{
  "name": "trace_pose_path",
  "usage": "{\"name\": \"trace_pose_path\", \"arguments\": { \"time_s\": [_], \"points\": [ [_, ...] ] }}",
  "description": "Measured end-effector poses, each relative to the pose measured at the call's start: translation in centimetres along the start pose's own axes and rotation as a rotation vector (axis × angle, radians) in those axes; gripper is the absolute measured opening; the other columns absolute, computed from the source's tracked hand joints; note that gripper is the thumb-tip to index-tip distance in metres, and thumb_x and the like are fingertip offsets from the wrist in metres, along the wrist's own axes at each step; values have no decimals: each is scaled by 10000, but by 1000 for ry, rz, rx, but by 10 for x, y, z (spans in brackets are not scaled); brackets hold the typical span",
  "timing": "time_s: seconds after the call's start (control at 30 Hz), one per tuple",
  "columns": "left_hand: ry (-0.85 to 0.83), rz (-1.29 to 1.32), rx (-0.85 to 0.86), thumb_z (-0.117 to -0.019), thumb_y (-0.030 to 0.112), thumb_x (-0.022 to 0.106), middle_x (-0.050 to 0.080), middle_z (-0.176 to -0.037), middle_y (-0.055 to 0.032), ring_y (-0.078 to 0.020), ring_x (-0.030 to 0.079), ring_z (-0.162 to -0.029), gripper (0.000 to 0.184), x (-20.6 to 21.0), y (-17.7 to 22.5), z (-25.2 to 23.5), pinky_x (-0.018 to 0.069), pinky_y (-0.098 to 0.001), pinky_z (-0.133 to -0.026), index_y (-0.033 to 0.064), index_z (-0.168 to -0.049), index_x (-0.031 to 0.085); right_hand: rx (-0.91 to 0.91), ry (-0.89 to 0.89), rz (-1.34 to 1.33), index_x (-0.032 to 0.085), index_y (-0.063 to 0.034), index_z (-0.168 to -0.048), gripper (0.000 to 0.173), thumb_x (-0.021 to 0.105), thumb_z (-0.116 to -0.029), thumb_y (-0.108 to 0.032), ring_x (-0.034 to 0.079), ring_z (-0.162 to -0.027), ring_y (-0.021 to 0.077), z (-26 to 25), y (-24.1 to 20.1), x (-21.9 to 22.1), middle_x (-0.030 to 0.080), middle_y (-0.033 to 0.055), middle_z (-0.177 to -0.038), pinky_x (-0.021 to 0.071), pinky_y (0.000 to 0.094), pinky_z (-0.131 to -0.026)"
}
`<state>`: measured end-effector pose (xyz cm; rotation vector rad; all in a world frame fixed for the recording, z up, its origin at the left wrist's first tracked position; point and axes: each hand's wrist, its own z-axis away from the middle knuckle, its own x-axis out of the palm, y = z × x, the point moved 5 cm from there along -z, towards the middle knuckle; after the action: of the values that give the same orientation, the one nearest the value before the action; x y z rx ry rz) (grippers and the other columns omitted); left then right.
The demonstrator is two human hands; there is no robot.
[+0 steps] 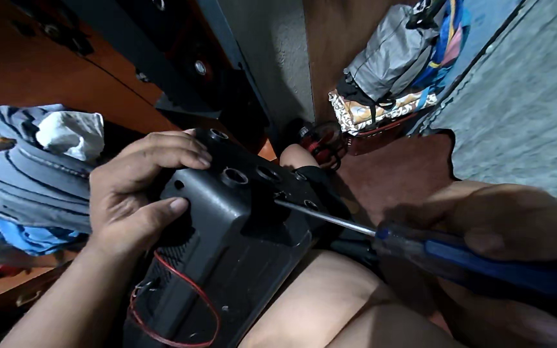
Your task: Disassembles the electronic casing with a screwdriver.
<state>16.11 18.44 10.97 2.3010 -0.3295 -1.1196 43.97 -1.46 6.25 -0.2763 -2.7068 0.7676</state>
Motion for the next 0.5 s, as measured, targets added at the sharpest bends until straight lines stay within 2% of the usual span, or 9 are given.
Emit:
{"name": "trace_pose_path", "arguments": {
  "time_s": [0.13, 0.2, 0.27, 0.33, 0.37, 0.4, 0.43, 0.47, 0.5],
  "points": [
    [-5, -11, 31, -948, 462, 613, 664, -1210, 10, -209, 574, -1270, 386, 1, -1, 4, 364, -501, -1202, 126, -1118, 698, -131, -162, 45, 682, -77, -955, 152, 727, -953, -222, 703, -822, 229, 9, -4, -3, 696, 72, -899, 629, 420, -759],
    [0, -23, 27, -947, 476, 616, 666, -1218, 6, -215, 572, -1278, 406, 0, -1, 7, 356, -512, -1208, 121, -1125, 700, -63, -333, 92, 665, -82, -925, 224, 660, -993, -295, 659, -802, 219, 20, -6, -3, 649, 79, -847, 580, 416, -775],
    [9, -33, 23, -943, 491, 618, 670, -1212, 0, -226, 576, -1275, 420, -1, 3, 8, 357, -525, -1209, 119, -1120, 702, 71, -463, 130, 715, -85, -847, 212, 705, -948, -271, 667, -887, 256, 50, -7, -13, 673, 91, -855, 568, 467, -860],
    [15, -33, 7, -931, 509, 639, 675, -1207, 9, -226, 577, -1277, 425, -1, 8, 8, 354, -518, -1209, 131, -1112, 710, 53, -574, 39, 744, -123, -865, 76, 691, -910, -153, 641, -899, 180, 71, 9, 1, 656, 35, -858, 549, 361, -879],
    [22, -39, 1, -928, 515, 647, 683, -1199, 9, -226, 584, -1270, 431, -1, 11, 10, 366, -510, -1202, 129, -1106, 718, -248, -448, -166, 762, -113, -983, 172, 610, -936, -179, 618, -891, 159, 92, 35, 13, 650, 32, -910, 514, 313, -843],
    [24, -44, 1, -930, 510, 651, 690, -1200, 8, -227, 590, -1263, 427, -2, 13, 14, 388, -497, -1190, 128, -1106, 723, -426, -402, -280, 751, -80, -1059, 266, 535, -987, -218, 613, -903, 157, 96, 47, 26, 651, 54, -949, 499, 292, -844],
    [22, -48, -3, -942, 501, 655, 692, -1209, 27, -207, 594, -1265, 404, -3, 13, 19, 414, -462, -1177, 142, -1112, 727, -455, -473, -280, 738, -69, -1029, 301, 491, -1008, -240, 586, -861, 143, 81, 40, 33, 618, 45, -899, 465, 264, -800],
    [16, -55, -7, -951, 493, 660, 692, -1221, 48, -186, 592, -1274, 380, -4, 13, 23, 427, -434, -1170, 160, -1120, 730, -303, -795, -114, 687, -76, -1012, 305, 436, -1024, -249, 544, -851, 153, 48, 13, 33, 553, 43, -856, 439, 268, -777],
    [12, -56, -3, -950, 488, 658, 686, -1225, 35, -201, 588, -1277, 387, -3, 14, 21, 414, -455, -1179, 150, -1129, 722, -262, -777, -99, 666, -37, -920, 335, 436, -1033, -252, 535, -779, 188, 31, -1, 35, 529, 79, -779, 449, 285, -708]
  ]
}}
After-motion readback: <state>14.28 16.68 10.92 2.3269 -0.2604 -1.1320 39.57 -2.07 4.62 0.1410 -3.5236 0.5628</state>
